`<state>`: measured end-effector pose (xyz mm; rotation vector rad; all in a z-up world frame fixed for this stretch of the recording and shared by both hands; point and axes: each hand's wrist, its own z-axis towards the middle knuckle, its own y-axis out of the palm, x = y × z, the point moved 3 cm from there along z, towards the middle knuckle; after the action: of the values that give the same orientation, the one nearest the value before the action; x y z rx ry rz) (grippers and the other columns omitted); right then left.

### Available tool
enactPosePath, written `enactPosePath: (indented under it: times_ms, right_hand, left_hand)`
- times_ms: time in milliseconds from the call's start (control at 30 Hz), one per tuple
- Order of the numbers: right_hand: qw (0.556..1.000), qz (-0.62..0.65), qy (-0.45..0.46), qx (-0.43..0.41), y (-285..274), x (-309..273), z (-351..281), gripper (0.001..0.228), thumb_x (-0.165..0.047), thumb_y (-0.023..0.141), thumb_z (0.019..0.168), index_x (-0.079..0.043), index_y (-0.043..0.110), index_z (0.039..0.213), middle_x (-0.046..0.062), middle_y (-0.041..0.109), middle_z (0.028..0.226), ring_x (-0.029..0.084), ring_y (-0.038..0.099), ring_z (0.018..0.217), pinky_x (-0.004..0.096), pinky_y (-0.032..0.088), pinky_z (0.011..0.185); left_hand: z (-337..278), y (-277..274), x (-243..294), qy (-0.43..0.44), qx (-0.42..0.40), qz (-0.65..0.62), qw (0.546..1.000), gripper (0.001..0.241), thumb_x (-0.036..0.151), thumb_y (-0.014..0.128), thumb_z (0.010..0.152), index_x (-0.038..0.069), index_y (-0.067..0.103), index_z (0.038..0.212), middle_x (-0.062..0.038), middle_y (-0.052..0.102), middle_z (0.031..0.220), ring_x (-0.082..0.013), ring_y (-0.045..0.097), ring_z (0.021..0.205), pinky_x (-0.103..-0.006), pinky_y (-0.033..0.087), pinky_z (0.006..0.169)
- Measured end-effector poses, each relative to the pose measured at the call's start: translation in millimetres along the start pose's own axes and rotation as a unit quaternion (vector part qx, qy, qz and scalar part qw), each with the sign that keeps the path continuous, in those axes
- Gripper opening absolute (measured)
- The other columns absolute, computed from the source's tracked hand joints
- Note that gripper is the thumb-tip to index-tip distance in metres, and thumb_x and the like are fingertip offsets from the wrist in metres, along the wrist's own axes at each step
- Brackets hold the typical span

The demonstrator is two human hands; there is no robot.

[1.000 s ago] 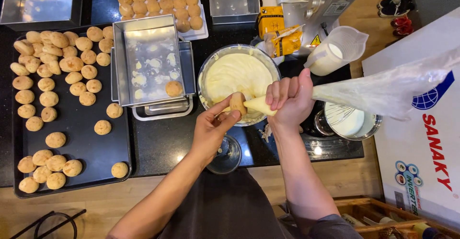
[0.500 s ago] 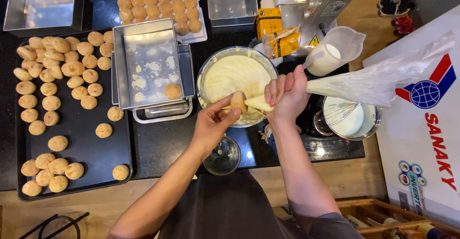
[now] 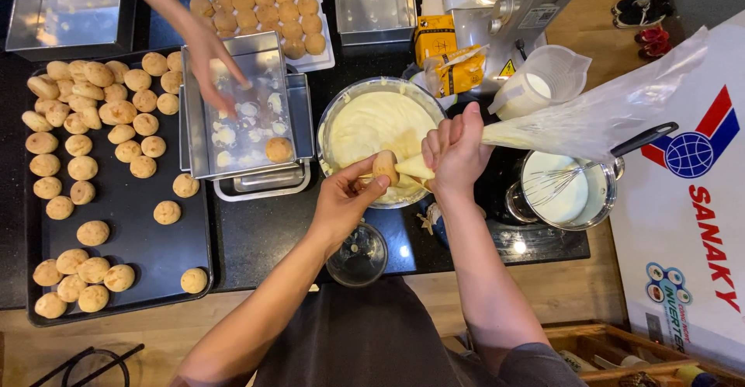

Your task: Fill baked cream puff shells with cream using a piping bag and arrange them on a tray

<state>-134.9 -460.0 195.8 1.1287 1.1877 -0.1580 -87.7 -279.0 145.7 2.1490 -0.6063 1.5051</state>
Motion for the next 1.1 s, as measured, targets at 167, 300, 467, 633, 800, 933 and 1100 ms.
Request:
enactPosePath:
  times_ms: [167,300,467,633,800,933,1100]
  right_hand:
    - [1.0,-0.001,0.006,0.017,-8,8,5,0.052,-0.039,0.052,0.105,-0.015,0.028,0.064,-0.002,0.025,0.052,0.011,0.019,0.041,0.03,0.02,0.037]
    - [1.0,0.001,0.005,0.024,-10,10,8,0.052,-0.039,0.052,0.104,-0.015,0.03,0.064,-0.002,0.025,0.051,0.011,0.018,0.039,0.03,0.018,0.036]
    - [0.998,0.029,-0.012,0.056,-12,8,6,0.05,-0.038,0.052,0.103,-0.016,0.03,0.065,-0.002,0.025,0.051,0.011,0.018,0.039,0.03,0.018,0.036]
    - [0.992,0.09,-0.01,0.09,-17,5,5,0.053,-0.036,0.055,0.103,-0.017,0.027,0.062,0.0,0.026,0.049,0.013,0.02,0.039,0.031,0.019,0.037]
    - [0.989,0.111,-0.014,0.092,-24,2,0,0.055,-0.038,0.055,0.103,-0.016,0.027,0.062,0.002,0.028,0.048,0.015,0.025,0.039,0.031,0.026,0.041]
    - [0.987,0.112,-0.034,0.109,-35,-5,-2,0.054,-0.038,0.056,0.103,-0.016,0.027,0.063,0.002,0.028,0.048,0.015,0.025,0.04,0.031,0.026,0.042]
    - [0.984,0.113,-0.053,0.124,-50,-12,-2,0.056,-0.038,0.056,0.104,-0.016,0.026,0.061,0.002,0.028,0.048,0.015,0.025,0.04,0.031,0.026,0.041]
  left_hand:
    - [2,-1,1,0.012,-0.009,0.005,1.0,0.057,0.026,0.079,0.087,0.004,0.066,0.138,0.007,0.058,0.079,-0.0018,0.046,0.068,-0.0191,0.039,0.06]
    - [5,-2,2,0.013,-0.02,0.005,1.0,0.056,0.025,0.079,0.087,0.004,0.065,0.138,0.006,0.063,0.08,-0.0023,0.05,0.069,-0.0188,0.044,0.063]
    - [12,0,2,0.013,-0.021,-0.008,1.0,0.054,0.024,0.08,0.087,0.002,0.067,0.134,0.001,0.07,0.088,-0.0033,0.061,0.075,-0.0198,0.051,0.068]
    - [22,-1,0,0.006,-0.01,0.018,1.0,0.049,0.022,0.081,0.085,0.0,0.071,0.128,-0.003,0.077,0.1,-0.005,0.066,0.079,-0.0216,0.052,0.067]
    - [31,-2,0,-0.009,-0.061,-0.033,0.998,0.043,0.016,0.082,0.083,0.0,0.071,0.122,-0.005,0.077,0.1,-0.0085,0.069,0.084,-0.0246,0.055,0.075]
    - [33,-4,5,-0.014,-0.074,0.019,0.997,0.044,0.014,0.084,0.079,0.003,0.072,0.12,-0.006,0.077,0.1,-0.0094,0.069,0.084,-0.025,0.056,0.077]
    - [25,6,25,0.249,-0.137,0.376,0.882,0.051,0.014,0.088,0.066,0.003,0.071,0.113,-0.014,0.071,0.104,-0.0269,0.071,0.093,-0.0356,0.057,0.083]
